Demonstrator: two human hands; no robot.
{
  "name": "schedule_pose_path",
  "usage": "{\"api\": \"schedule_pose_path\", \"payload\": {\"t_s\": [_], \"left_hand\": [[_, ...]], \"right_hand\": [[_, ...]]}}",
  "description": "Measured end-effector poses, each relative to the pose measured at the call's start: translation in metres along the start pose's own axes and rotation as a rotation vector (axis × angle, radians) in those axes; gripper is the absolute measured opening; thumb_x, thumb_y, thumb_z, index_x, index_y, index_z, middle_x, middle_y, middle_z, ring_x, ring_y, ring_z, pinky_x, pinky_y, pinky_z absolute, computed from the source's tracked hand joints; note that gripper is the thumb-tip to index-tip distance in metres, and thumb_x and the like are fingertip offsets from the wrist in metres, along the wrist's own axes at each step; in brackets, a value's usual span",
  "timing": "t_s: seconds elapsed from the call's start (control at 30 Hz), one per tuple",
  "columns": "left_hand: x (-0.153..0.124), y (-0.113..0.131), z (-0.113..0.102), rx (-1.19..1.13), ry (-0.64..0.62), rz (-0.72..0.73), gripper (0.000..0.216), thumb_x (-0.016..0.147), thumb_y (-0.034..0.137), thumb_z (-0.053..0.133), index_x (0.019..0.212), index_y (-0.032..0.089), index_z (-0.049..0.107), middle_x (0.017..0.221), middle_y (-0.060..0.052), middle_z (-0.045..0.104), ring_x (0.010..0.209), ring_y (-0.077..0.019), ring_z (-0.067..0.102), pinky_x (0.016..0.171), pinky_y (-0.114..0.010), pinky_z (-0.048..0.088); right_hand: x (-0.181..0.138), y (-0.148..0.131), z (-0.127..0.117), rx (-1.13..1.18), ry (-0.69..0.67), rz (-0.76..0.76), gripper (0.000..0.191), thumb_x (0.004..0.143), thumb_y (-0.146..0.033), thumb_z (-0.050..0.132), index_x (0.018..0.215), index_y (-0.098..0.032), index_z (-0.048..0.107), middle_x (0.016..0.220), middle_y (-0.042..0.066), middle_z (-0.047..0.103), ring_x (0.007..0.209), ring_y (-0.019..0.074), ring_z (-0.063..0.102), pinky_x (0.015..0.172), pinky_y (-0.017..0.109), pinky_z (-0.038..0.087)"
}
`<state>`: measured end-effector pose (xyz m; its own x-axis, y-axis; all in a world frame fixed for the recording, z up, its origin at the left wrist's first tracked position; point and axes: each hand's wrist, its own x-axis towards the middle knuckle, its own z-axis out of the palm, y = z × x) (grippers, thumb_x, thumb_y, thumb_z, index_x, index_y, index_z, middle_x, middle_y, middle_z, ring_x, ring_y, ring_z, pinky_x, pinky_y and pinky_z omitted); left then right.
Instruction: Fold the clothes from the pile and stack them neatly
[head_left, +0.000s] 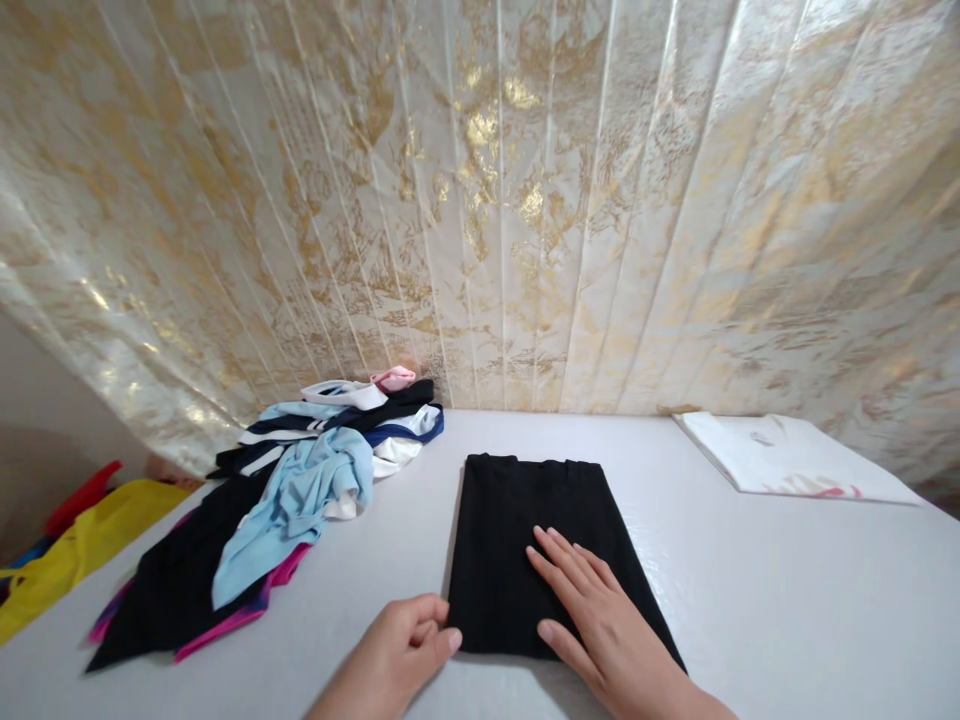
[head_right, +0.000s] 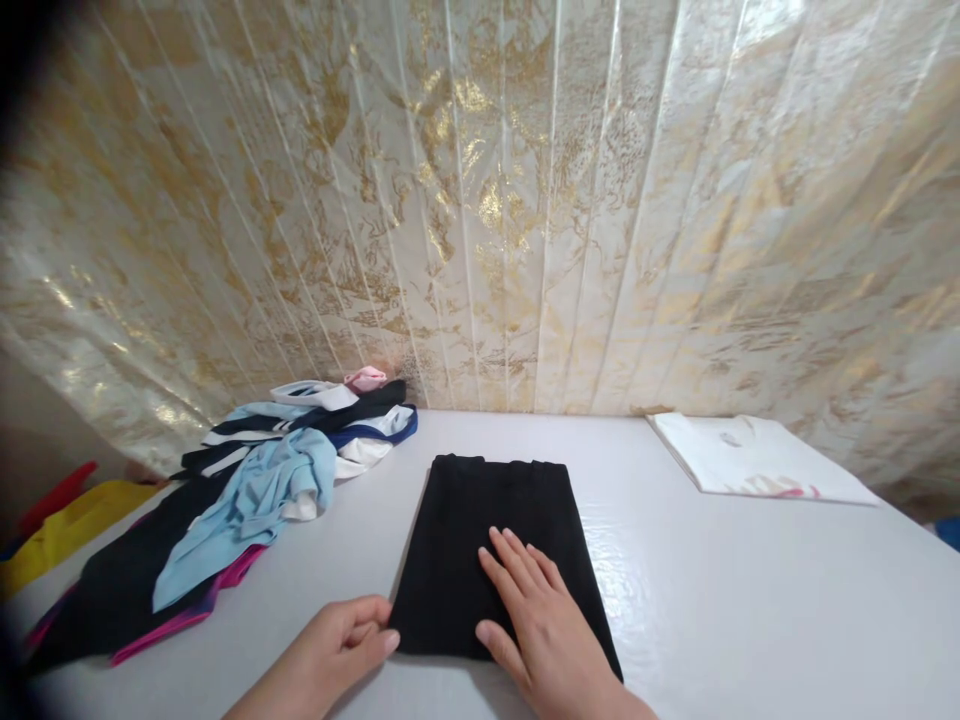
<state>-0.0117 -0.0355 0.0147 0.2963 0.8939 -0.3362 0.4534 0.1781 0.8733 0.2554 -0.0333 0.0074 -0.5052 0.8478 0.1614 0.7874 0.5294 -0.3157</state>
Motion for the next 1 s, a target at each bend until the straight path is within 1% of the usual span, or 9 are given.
{"api": "schedule_pose_path", "payload": {"t_s": [0.13,0.27,0.4,0.57,0.67,0.73,0.8,0.9,1.0], "left_hand": [[-0.003,0.002,-0.005,0.115,0.024,-0.038,0.043,0.076,0.062,0.051,0.072,0.020,0.045,0.058,0.008,0.031,0.056,-0.0119,0.030,0.052,-0.022,0.019],[-0.003,0.004,-0.008,0.394,0.088,-0.072,0.037,0.081,0.053,0.048,0.066,0.020,0.046,0.056,0.006,0.038,0.055,-0.0134,0.039,0.051,-0.023,0.020],[-0.007,0.018,-0.007,0.674,0.145,-0.132,0.029,0.084,0.041,0.048,0.065,0.020,0.051,0.058,0.004,0.051,0.060,-0.0165,0.052,0.054,-0.024,0.023],[-0.011,0.035,-0.010,0.799,0.179,-0.118,0.027,0.089,0.036,0.047,0.068,0.022,0.055,0.063,0.003,0.062,0.064,-0.0181,0.060,0.056,-0.025,0.026],[-0.008,0.043,-0.009,0.808,0.217,-0.013,0.018,0.092,0.030,0.043,0.080,0.024,0.055,0.066,0.004,0.063,0.064,-0.0170,0.061,0.057,-0.025,0.030],[-0.002,0.050,-0.003,0.801,0.217,0.159,0.013,0.091,0.024,0.044,0.087,0.024,0.055,0.077,0.003,0.064,0.072,-0.0169,0.061,0.063,-0.026,0.036],[0.006,0.058,0.006,0.783,0.198,0.336,0.014,0.090,0.021,0.046,0.096,0.025,0.058,0.095,-0.001,0.065,0.088,-0.0187,0.062,0.076,-0.029,0.042],[0.022,0.062,0.022,0.770,0.181,0.452,0.032,0.090,0.025,0.049,0.122,0.025,0.054,0.127,-0.006,0.057,0.117,-0.0235,0.053,0.099,-0.038,0.040],[0.037,0.054,0.034,0.794,0.189,0.447,0.050,0.090,0.031,0.053,0.138,0.023,0.043,0.144,-0.008,0.045,0.131,-0.0269,0.042,0.108,-0.046,0.035]], "right_hand": [[0.001,0.002,-0.002,0.003,-0.021,-0.015,0.056,0.097,-0.048,0.040,0.148,-0.027,0.032,0.156,0.006,0.023,0.143,0.0279,0.024,0.113,0.050,0.031],[0.003,0.001,-0.007,0.031,-0.052,-0.030,0.058,0.095,-0.050,0.043,0.148,-0.029,0.032,0.155,0.006,0.024,0.142,0.0296,0.025,0.112,0.054,0.030],[0.004,-0.002,-0.012,0.051,-0.081,-0.023,0.059,0.094,-0.052,0.043,0.147,-0.027,0.034,0.155,0.008,0.025,0.142,0.0302,0.023,0.112,0.055,0.029],[0.000,0.011,-0.026,0.034,-0.064,0.052,0.056,0.096,-0.048,0.041,0.146,-0.024,0.038,0.153,0.008,0.031,0.142,0.0285,0.025,0.112,0.055,0.030],[-0.009,0.033,-0.039,-0.005,0.048,0.153,0.051,0.095,-0.039,0.043,0.143,-0.022,0.043,0.151,0.009,0.036,0.140,0.0270,0.032,0.111,0.052,0.033],[-0.018,0.049,-0.046,-0.005,0.105,0.215,0.049,0.094,-0.038,0.043,0.140,-0.022,0.046,0.149,0.010,0.040,0.137,0.0263,0.037,0.110,0.050,0.037],[-0.028,0.063,-0.051,0.011,0.115,0.267,0.047,0.093,-0.040,0.044,0.138,-0.025,0.048,0.148,0.009,0.042,0.134,0.0265,0.042,0.108,0.048,0.040],[-0.043,0.077,-0.050,0.046,0.092,0.334,0.047,0.092,-0.044,0.045,0.136,-0.027,0.050,0.149,0.008,0.042,0.133,0.0273,0.044,0.108,0.048,0.041],[-0.051,0.079,-0.042,0.083,0.099,0.362,0.048,0.093,-0.046,0.044,0.137,-0.028,0.048,0.149,0.008,0.042,0.134,0.0272,0.042,0.109,0.048,0.039]]}}
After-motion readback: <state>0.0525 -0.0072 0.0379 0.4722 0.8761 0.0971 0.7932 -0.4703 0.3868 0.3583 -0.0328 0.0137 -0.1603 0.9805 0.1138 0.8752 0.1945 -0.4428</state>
